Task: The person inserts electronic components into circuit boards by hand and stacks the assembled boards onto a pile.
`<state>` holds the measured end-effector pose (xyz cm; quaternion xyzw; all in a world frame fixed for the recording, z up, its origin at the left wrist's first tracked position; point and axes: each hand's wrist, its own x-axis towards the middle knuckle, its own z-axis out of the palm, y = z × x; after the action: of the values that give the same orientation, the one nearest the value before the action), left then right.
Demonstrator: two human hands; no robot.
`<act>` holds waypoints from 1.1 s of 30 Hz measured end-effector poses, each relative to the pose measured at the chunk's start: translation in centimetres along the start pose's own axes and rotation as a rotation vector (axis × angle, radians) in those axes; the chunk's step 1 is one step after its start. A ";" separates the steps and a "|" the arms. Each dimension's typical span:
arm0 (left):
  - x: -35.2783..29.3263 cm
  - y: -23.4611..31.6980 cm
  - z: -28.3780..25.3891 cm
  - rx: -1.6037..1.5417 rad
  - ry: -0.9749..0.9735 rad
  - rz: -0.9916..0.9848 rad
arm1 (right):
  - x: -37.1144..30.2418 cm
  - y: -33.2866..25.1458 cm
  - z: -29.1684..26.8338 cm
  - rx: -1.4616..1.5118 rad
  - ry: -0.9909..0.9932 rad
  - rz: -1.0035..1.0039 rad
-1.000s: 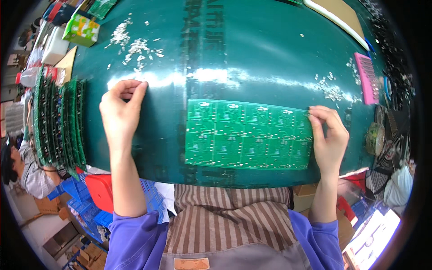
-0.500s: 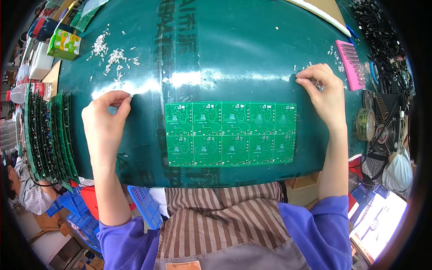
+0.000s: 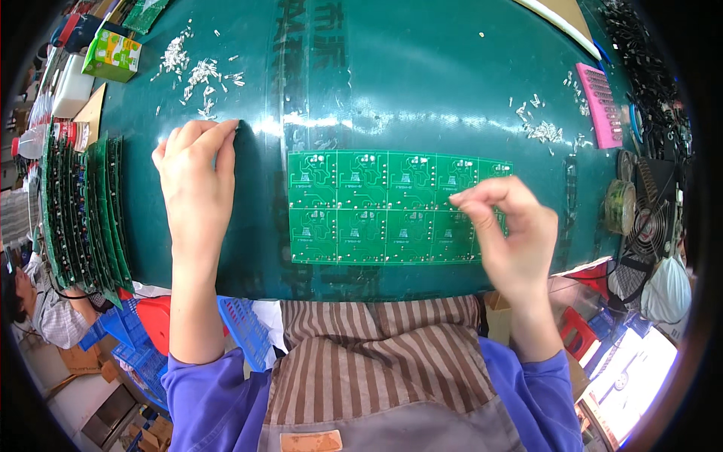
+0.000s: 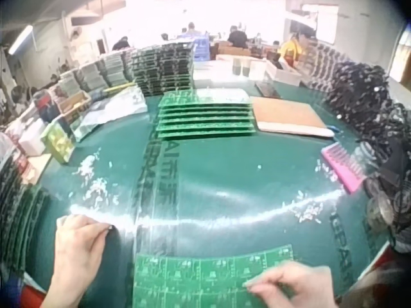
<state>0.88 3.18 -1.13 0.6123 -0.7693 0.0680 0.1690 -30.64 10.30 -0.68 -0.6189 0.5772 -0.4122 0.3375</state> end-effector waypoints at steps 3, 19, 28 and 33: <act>-0.3 0.3 -0.2 0.008 0.024 0.013 | -0.9 -1.5 1.7 -0.039 0.085 -0.101; -4.0 8.7 -0.6 -0.599 -0.084 0.133 | -1.1 0.2 3.4 -0.310 0.091 -0.159; -4.5 8.7 0.0 -0.581 -0.041 0.187 | -1.4 0.5 3.9 -0.323 0.163 -0.161; -4.8 9.2 0.1 -0.567 -0.031 0.194 | -1.5 0.6 4.1 -0.341 0.187 -0.165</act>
<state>-7.08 9.77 -1.88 0.4653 -0.8151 -0.1430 0.3142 -27.20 11.52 -3.16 -0.6714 0.6146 -0.3904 0.1379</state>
